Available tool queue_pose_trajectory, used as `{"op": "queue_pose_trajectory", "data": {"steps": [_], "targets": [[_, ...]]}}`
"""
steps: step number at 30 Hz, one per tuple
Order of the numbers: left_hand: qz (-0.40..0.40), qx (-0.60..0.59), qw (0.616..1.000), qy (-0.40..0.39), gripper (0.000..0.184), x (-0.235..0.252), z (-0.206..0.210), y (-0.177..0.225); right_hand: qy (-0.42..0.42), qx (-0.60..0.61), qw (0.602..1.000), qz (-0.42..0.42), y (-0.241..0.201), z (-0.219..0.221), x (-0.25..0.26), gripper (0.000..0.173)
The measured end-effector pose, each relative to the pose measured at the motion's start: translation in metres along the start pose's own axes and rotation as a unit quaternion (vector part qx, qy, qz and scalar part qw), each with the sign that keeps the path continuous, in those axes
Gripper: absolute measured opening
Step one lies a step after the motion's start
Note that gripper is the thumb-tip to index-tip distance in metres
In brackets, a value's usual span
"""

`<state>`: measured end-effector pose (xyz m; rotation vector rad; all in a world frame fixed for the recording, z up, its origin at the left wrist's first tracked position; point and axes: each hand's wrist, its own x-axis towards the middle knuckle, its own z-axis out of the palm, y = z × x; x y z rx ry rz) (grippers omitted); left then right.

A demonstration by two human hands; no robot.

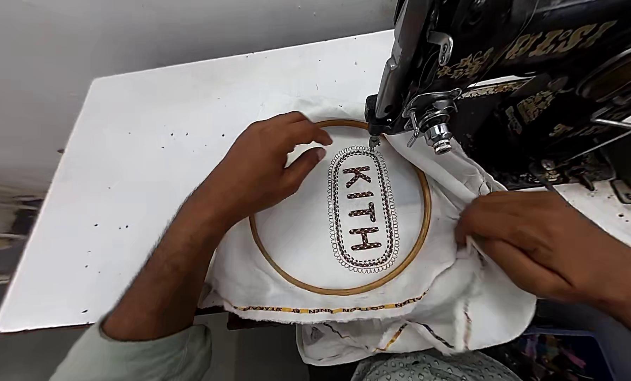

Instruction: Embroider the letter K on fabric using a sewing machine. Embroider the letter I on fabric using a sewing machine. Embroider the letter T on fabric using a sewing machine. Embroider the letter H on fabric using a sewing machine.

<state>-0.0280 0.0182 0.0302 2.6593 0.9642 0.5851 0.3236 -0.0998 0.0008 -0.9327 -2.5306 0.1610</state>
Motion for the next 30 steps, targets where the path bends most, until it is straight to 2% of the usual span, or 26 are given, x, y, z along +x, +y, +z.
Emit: {"op": "queue_pose_trajectory", "data": {"steps": [3,5,7,9,11,16,30], "targets": [[0.025,0.024,0.993,-0.112,0.030,0.030,0.001,0.004,-0.034,-0.110,0.984,0.132,-0.001,0.007,0.045,0.029],[0.023,0.045,0.981,-0.189,0.032,0.043,0.002,0.013,-0.070,-0.120,0.968,0.211,0.004,0.011,0.075,0.024],[0.019,0.061,0.974,-0.218,0.036,0.045,0.007,0.020,-0.072,-0.111,0.957,0.257,0.020,0.013,0.101,0.028],[0.009,0.075,0.977,-0.202,0.041,0.035,0.017,0.024,-0.066,-0.089,0.957,0.270,0.039,0.016,0.117,0.032],[-0.008,0.100,0.978,-0.183,0.044,0.022,0.025,0.029,-0.060,-0.042,0.948,0.309,0.046,0.013,0.123,0.029],[-0.045,0.162,0.972,-0.167,0.052,0.005,0.037,0.040,-0.148,-0.054,0.908,0.389,0.035,-0.003,0.121,0.020],[-0.057,0.181,0.969,-0.157,0.052,0.005,0.041,0.040,-0.104,-0.041,0.915,0.388,0.039,0.006,0.113,0.020]]}}
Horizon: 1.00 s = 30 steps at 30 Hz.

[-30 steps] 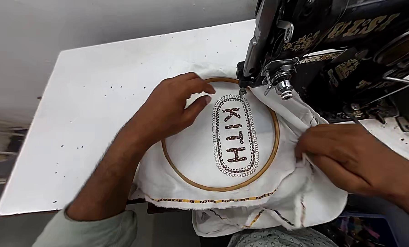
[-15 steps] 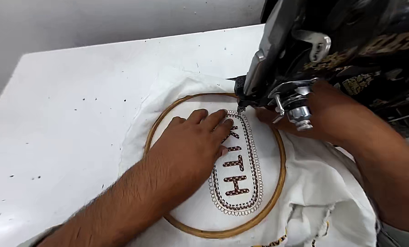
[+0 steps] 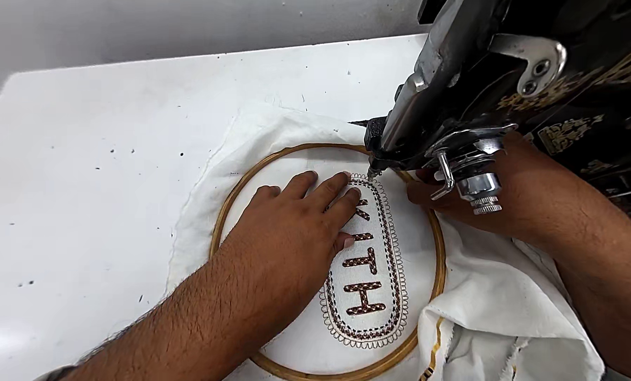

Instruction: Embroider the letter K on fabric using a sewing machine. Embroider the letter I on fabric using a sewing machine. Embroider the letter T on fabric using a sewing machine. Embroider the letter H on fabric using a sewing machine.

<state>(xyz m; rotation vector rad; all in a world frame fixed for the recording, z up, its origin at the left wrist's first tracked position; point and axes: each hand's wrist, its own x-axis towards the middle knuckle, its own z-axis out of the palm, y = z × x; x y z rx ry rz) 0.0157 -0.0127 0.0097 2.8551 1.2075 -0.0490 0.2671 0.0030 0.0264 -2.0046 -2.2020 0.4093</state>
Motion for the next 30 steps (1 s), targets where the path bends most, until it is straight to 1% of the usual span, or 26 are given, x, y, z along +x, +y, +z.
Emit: {"op": "queue_pose_trajectory", "data": {"steps": [5,15,20,25,30], "targets": [[0.000,0.000,1.000,0.003,0.052,0.000,0.001,-0.001,0.006,0.004,1.000,0.004,-0.001,0.001,0.000,0.018],[0.000,0.001,1.000,0.008,0.052,-0.001,0.000,-0.004,0.056,0.014,0.997,-0.042,0.004,0.008,0.000,0.012],[0.001,-0.005,1.000,0.008,0.051,-0.001,0.001,-0.007,0.057,0.011,0.997,-0.045,0.004,0.011,0.002,0.013],[-0.004,-0.005,1.000,-0.003,0.052,0.000,-0.001,-0.009,0.081,0.021,0.994,-0.073,0.006,0.014,0.003,0.012],[-0.005,-0.008,1.000,-0.003,0.053,0.001,0.000,-0.011,0.089,0.021,0.994,-0.067,0.005,0.015,0.004,0.016]]}}
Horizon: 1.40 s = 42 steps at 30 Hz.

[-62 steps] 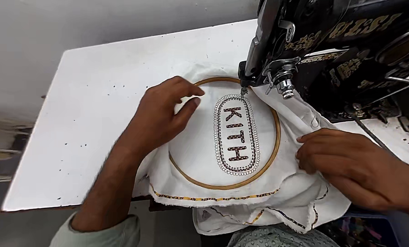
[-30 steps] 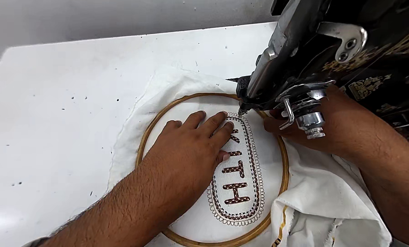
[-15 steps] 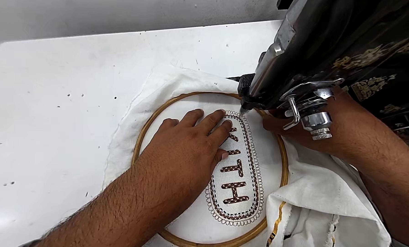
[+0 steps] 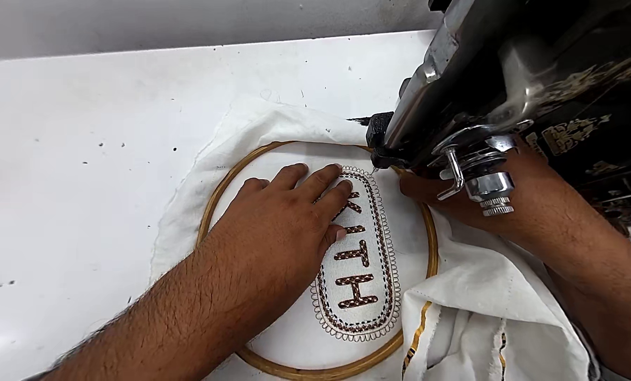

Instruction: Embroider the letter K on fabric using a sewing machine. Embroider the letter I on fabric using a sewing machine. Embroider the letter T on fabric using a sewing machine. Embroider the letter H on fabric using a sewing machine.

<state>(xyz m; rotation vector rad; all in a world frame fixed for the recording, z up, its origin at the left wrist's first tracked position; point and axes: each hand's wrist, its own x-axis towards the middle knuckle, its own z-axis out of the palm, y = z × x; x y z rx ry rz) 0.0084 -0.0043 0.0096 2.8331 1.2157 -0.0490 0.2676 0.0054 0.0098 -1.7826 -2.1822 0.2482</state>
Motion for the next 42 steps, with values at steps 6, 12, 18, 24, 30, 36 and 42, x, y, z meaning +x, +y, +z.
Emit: {"op": "queue_pose_trajectory", "data": {"steps": [6,12,18,24,30,36,42], "targets": [[-0.002,0.000,1.000,0.004,0.053,0.000,0.000,-0.003,0.013,0.039,0.999,0.007,0.014,0.015,0.006,0.016],[-0.004,-0.004,1.000,0.009,0.053,0.001,0.001,-0.005,0.027,0.030,0.998,-0.043,0.012,0.012,0.004,0.015],[-0.003,-0.004,1.000,0.013,0.054,0.003,0.001,-0.008,0.050,0.034,0.998,-0.024,0.005,0.010,0.002,0.019],[-0.011,-0.002,1.000,0.006,0.055,0.005,0.002,-0.011,0.025,0.027,0.999,0.025,0.008,0.015,0.007,0.021],[-0.011,0.000,1.000,0.010,0.055,0.007,0.002,-0.013,0.039,0.032,0.998,0.025,0.011,0.020,0.010,0.025],[-0.009,-0.001,1.000,0.022,0.056,0.009,0.004,-0.017,0.038,0.020,0.999,0.018,0.013,0.023,0.012,0.028],[-0.013,0.000,1.000,0.022,0.057,0.010,0.005,-0.019,0.049,0.022,0.999,-0.006,0.016,0.025,0.013,0.031]]}}
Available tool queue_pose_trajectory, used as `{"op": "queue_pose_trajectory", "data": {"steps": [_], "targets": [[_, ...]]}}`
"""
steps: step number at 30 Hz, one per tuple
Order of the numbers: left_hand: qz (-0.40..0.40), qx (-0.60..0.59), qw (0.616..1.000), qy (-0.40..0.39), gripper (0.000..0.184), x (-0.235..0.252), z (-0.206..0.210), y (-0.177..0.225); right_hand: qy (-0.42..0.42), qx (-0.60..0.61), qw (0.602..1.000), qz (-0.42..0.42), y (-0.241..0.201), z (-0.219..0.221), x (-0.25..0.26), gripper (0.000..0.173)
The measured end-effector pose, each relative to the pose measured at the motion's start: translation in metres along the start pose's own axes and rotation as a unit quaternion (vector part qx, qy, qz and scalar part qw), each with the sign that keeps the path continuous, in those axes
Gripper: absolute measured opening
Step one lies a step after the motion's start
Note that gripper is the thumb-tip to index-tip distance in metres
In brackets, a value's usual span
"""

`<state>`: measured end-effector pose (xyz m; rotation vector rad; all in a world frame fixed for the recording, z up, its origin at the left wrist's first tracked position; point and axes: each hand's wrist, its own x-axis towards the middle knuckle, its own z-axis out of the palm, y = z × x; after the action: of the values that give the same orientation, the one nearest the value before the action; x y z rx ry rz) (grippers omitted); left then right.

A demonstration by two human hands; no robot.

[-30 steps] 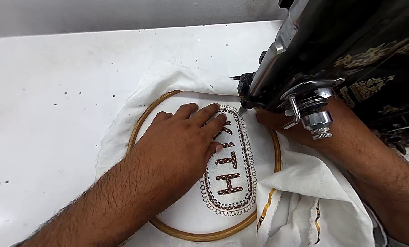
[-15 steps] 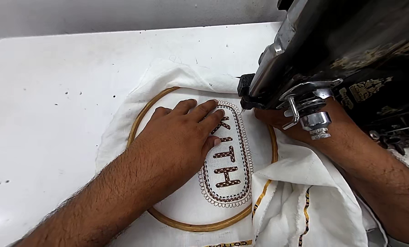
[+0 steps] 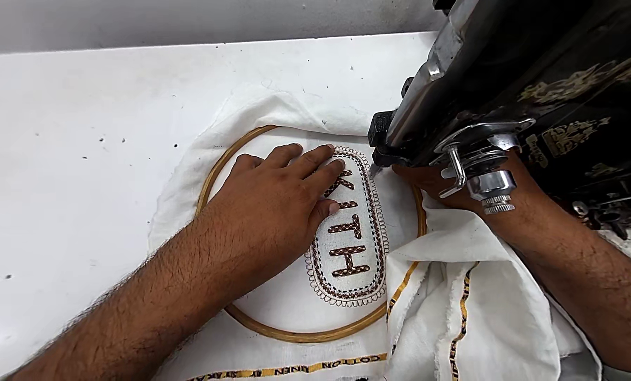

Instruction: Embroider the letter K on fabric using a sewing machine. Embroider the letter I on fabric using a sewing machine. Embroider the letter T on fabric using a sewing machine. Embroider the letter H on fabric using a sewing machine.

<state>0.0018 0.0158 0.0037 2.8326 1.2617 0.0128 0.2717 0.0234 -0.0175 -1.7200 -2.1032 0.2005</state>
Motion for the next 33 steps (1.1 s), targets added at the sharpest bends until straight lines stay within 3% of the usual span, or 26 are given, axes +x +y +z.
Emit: {"op": "queue_pose_trajectory", "data": {"steps": [10,19,27,29,30,31,33], "targets": [[0.000,0.002,1.000,0.009,0.057,0.002,0.002,-0.003,-0.008,-0.009,1.000,0.013,0.003,0.005,0.003,0.032],[0.000,-0.003,1.000,0.014,0.056,0.006,0.003,-0.006,0.042,0.057,0.997,0.008,-0.002,0.003,-0.003,0.026],[-0.007,-0.013,1.000,0.013,0.055,0.008,0.003,-0.008,0.013,0.059,0.998,0.029,-0.004,0.000,0.004,0.026],[-0.008,-0.015,1.000,0.015,0.056,0.009,0.004,-0.010,0.040,0.092,0.995,-0.025,0.030,0.023,0.006,0.024],[-0.009,-0.011,1.000,0.016,0.056,0.010,0.005,-0.011,0.118,0.117,0.981,-0.097,0.072,0.060,0.011,0.023],[-0.010,-0.006,1.000,0.018,0.058,0.012,0.007,-0.013,0.127,0.138,0.975,-0.119,0.100,0.082,0.017,0.025],[-0.012,-0.005,1.000,0.024,0.058,0.013,0.009,-0.015,0.104,0.138,0.981,-0.092,0.118,0.095,0.027,0.028]]}}
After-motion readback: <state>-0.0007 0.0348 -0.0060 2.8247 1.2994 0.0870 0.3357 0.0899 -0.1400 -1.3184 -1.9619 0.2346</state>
